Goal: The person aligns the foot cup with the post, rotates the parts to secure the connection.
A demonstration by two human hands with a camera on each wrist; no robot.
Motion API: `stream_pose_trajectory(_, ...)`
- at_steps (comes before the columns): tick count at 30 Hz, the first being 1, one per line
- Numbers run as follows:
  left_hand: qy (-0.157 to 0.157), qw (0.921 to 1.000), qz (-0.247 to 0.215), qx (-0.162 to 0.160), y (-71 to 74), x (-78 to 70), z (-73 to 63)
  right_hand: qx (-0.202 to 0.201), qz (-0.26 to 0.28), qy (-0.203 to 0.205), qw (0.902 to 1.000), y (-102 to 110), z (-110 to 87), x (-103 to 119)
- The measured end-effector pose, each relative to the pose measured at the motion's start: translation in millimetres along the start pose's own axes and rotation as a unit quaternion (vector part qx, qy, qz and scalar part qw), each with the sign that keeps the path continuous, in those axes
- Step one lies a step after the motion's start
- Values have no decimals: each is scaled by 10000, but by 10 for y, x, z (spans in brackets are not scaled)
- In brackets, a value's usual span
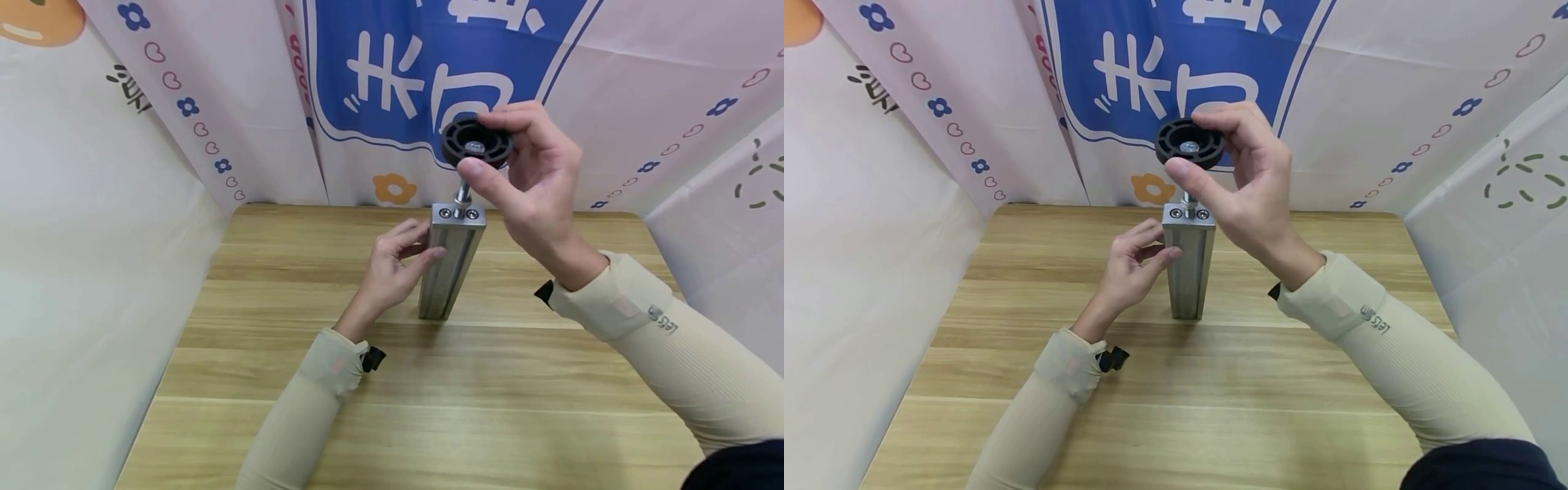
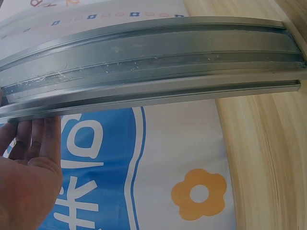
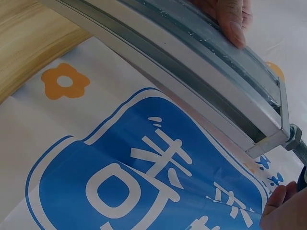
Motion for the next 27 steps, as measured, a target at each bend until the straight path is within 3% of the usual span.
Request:
stream_pose_trajectory(9,-15,10000,-57,11,-3,-9,2,-179,-368,-54,9991,24,20,34)
stream_pose_trajectory(17,-6,10000,-50,5,-6,-8,-3,27,-308,109,9995,7,-14,51)
stream_pose_trajectory(27,1,10000,-58,-21,-10,-9,3,-168,-50,101,9998,31,-12,41)
Point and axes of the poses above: each hand's wrist, its own z-axis towards the middle knuckle, its own y-axis out of the back of the hand, x = y × z, the point moved 6 cm from there along z, towards the middle knuckle
